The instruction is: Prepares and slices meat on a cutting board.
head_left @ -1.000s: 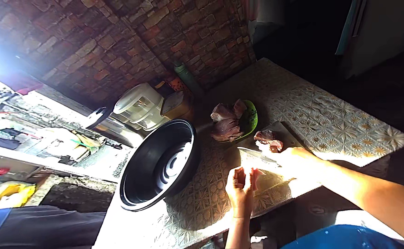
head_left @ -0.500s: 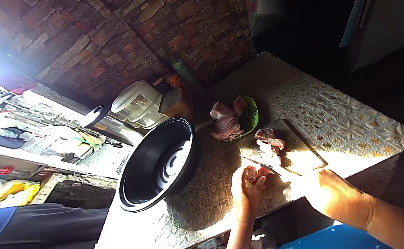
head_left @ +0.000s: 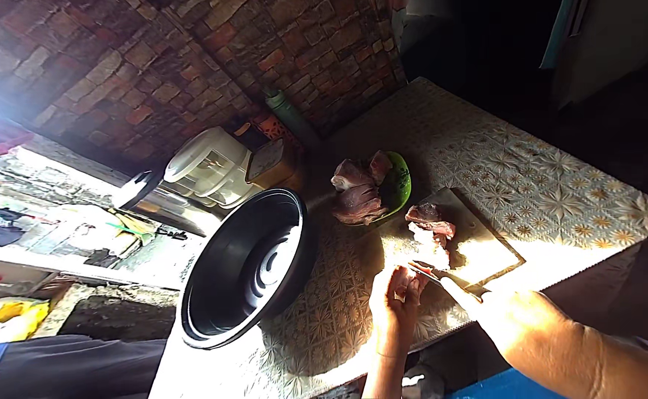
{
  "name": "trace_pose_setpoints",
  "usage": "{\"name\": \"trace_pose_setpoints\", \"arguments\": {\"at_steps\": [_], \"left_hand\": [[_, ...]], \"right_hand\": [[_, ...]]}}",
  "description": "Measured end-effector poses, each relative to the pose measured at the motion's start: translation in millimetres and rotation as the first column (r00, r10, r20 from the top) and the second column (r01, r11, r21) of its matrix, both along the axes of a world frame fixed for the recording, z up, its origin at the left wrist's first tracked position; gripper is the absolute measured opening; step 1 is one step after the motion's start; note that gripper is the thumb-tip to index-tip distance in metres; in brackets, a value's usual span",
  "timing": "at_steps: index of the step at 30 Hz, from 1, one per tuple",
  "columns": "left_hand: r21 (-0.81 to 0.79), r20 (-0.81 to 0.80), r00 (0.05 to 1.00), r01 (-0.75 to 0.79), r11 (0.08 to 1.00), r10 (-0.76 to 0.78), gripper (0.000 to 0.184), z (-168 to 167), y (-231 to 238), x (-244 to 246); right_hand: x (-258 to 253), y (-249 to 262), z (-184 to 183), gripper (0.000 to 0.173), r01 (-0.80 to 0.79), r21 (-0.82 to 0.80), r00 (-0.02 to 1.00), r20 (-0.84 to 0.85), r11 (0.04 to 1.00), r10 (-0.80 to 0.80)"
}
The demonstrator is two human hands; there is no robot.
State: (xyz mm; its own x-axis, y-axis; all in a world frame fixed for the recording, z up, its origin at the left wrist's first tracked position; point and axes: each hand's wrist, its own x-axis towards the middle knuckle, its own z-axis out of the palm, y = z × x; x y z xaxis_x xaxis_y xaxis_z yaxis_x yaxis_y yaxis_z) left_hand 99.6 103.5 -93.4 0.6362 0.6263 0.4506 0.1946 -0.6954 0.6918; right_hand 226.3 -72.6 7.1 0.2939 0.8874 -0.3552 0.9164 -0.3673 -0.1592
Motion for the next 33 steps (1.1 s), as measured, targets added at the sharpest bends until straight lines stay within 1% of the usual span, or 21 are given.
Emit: {"name": "trace_pose_setpoints", "arguments": {"at_steps": [2, 4, 7, 10, 12, 14, 17, 18, 20, 23, 25, 26, 28, 29, 31, 33], "left_hand": [[-0.009, -0.007, 1.0, 0.0, 1.0, 0.0, 0.031, 1, 1, 0], [-0.027, -0.015, 1.0, -0.01, 1.0, 0.01, 0.033, 1, 1, 1], [-0.066, -0.031, 0.999, -0.026, 0.997, 0.024, 0.034, 3, 1, 2], [-0.068, -0.002, 0.999, -0.038, 0.997, 0.038, 0.033, 5, 0, 3], [-0.068, 0.001, 0.999, -0.045, 0.997, 0.045, 0.031, 7, 1, 3], [-0.029, -0.017, 0.998, -0.053, 0.998, 0.053, 0.031, 5, 2, 2], [0.005, -0.035, 0.998, -0.059, 0.998, 0.059, 0.032, 4, -1, 2], [0.002, -0.034, 0.998, -0.054, 0.999, 0.054, 0.031, 4, -1, 2], [-0.017, -0.034, 0.999, -0.036, 0.999, 0.035, 0.03, 7, 0, 3], [-0.068, -0.048, 0.999, -0.026, 0.997, 0.023, 0.031, 8, 2, 3], [-0.105, -0.037, 0.999, -0.037, 0.994, 0.033, 0.032, 9, 2, 5], [-0.104, -0.033, 0.999, -0.039, 0.994, 0.036, 0.03, 9, 2, 5], [-0.043, -0.016, 0.999, -0.048, 0.998, 0.048, 0.026, 7, 1, 5], [-0.016, -0.006, 0.998, -0.062, 0.998, 0.061, 0.027, 6, 1, 6], [-0.014, 0.002, 0.997, -0.081, 0.997, 0.081, 0.029, 6, 1, 7], [-0.057, -0.003, 0.997, -0.079, 0.995, 0.079, 0.031, 6, -1, 6]], "right_hand": [[3, 13, 17, 0.073, 0.016, -0.161, 0.994, -0.104, 0.987, -0.033], [4, 25, 26, 0.075, 0.03, -0.21, 0.984, -0.167, 0.977, -0.066], [4, 46, 20, 0.075, 0.031, -0.111, 0.977, -0.207, 0.993, -0.054], [-1, 70, 15, 0.069, 0.008, -0.04, 0.984, -0.179, 0.999, -0.015], [-1, 75, 14, 0.067, 0.006, -0.007, 0.983, -0.181, 1.0, -0.007], [-2, 67, 15, 0.071, 0.017, -0.044, 0.981, -0.194, 0.999, -0.025], [-3, 39, 18, 0.078, 0.053, -0.158, 0.979, -0.185, 0.986, -0.083], [-4, 30, 19, 0.076, 0.063, -0.186, 0.981, -0.169, 0.981, -0.095], [-5, 16, 16, 0.071, 0.069, -0.178, 0.989, -0.117, 0.982, -0.091], [-5, 29, 20, 0.072, 0.068, -0.236, 0.985, -0.136, 0.969, -0.102], [-8, 48, 18, 0.075, 0.059, -0.189, 0.985, -0.152, 0.98, -0.088], [-8, 58, 13, 0.072, 0.056, -0.137, 0.983, -0.167, 0.989, -0.079], [-8, 78, 8, 0.065, 0.034, -0.065, 0.983, -0.179, 0.997, -0.045], [-8, 85, 7, 0.063, 0.016, -0.042, 0.986, -0.164, 0.999, -0.023], [-10, 86, 8, 0.064, 0.014, -0.027, 0.988, -0.153, 1.0, -0.018], [-9, 70, 7, 0.07, 0.036, -0.067, 0.983, -0.177, 0.997, -0.047]]}}
